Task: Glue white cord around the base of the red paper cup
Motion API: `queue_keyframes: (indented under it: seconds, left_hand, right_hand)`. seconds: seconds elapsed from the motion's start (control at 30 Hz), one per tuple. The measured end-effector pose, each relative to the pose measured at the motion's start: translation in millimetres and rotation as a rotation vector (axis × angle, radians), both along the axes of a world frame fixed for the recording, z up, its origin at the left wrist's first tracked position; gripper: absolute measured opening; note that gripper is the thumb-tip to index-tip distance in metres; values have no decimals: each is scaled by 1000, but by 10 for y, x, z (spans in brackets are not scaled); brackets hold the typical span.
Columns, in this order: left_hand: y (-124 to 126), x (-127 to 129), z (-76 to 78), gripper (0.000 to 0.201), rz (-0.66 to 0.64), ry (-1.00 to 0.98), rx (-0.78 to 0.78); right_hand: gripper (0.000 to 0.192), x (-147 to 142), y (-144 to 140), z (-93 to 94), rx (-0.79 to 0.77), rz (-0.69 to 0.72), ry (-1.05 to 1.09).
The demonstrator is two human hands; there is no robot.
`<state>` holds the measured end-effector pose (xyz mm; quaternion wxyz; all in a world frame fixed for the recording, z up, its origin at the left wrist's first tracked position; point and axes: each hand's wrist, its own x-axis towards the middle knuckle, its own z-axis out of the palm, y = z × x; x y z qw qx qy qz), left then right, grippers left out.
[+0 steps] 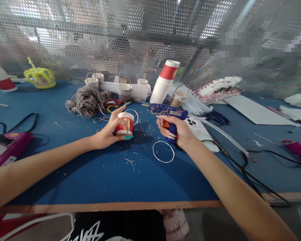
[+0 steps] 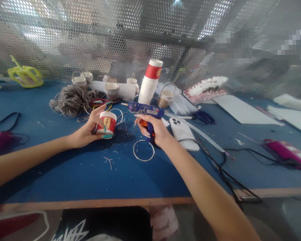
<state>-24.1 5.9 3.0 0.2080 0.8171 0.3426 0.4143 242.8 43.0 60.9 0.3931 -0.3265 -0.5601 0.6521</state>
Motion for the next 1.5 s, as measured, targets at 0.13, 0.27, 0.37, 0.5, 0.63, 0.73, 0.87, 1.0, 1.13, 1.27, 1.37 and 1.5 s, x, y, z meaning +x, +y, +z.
queue_keyframes:
  seconds: [0.13, 0.27, 0.37, 0.5, 0.63, 0.73, 0.87, 1.0, 1.13, 1.27, 1.37, 1.5]
  left_hand:
    - [-8, -4, 5, 11, -4, 32, 10]
    - [-14, -5, 54, 11, -26, 63, -67]
    - [-18, 8, 85, 20, 15, 11, -83]
    - [-18, 24, 97, 30, 25, -15, -87]
    - [-7, 22, 94, 35, 36, -18, -94]
    - [13, 16, 75, 38, 19, -30, -119]
    - [37, 15, 41, 55, -22, -87, -161]
    - [55, 15, 7, 67, -38, -90, -233]
    - [86, 13, -58, 78, 12, -128, -204]
    - [114, 7, -111, 80, 10, -172, -204]
    - [115, 3, -111, 78, 42, -183, -126]
    - [100, 6, -89, 72, 40, -165, 21]
  right_hand:
    - [19, -10, -11, 14, -7, -10, 20]
    - [18, -13, -18, 24, -6, -6, 18]
    - [18, -8, -9, 17, -1, -4, 21]
    - [21, -7, -3, 6, 11, 2, 1]
    - [25, -13, -33, 21, 52, 55, -47]
    - [28, 2, -66, 63, 134, 67, -117]
    - [27, 77, -82, 119, 251, 103, -239]
    - [25, 151, -76, 109, 270, 98, -383]
    - [25, 134, -81, 50, 259, 87, -393]
    - [30, 59, -90, -37, 247, 25, -322]
    - [28, -2, -90, -117, 279, -171, -269]
    - [29, -61, -82, -163, 260, -397, -245]
